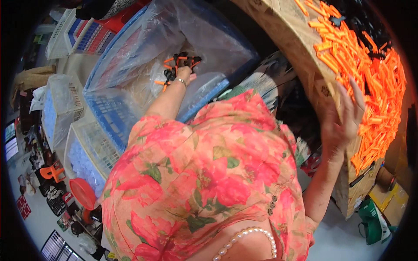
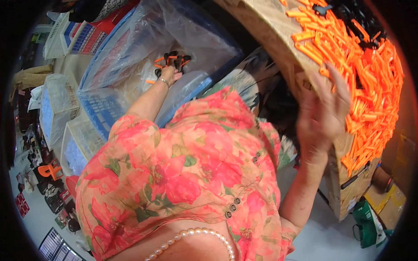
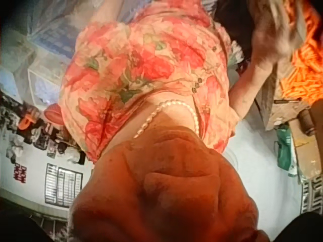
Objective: The person assembles small orange plastic tubes with black plastic components. They insert the orange tubes into the black parts and use a hammer to tap them into place. The person handles the items one at a time, repeatedly picking up parts from a pile on the table and assembling them.
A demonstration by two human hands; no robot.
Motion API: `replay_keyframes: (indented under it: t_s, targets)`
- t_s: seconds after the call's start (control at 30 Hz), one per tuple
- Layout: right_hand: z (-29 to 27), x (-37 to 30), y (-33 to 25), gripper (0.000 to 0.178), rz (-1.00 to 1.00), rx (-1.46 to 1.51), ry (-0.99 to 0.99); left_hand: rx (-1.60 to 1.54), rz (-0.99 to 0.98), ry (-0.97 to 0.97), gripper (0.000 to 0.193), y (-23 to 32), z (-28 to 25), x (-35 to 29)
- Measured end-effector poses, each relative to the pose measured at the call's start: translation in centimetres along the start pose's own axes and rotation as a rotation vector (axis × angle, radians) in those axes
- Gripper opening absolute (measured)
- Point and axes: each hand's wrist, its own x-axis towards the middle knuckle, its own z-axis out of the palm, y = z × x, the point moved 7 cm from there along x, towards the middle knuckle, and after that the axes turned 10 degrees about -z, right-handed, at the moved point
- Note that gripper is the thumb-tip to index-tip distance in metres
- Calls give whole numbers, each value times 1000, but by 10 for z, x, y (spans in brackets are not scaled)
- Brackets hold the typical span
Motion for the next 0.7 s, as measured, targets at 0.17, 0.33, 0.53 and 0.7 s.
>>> replay_keyframes:
  t_s: [0.17, 0.33, 0.53, 0.7]
  targets:
    - [101, 88, -18, 54, -193, 38, -338, 276, 107, -33, 28, -29, 10, 26]
    - [186, 127, 1, 64, -265, -26, -540, 958, 272, 26, 32, -60, 17, 108]
    - [230, 154, 8, 44, -298, -31, -586, 1393, 395, -66, 53, -61, 36, 133]
    - [237, 158, 2, 37, -262, -136, -678, 1228, 346, -74, 65, -46, 54, 182]
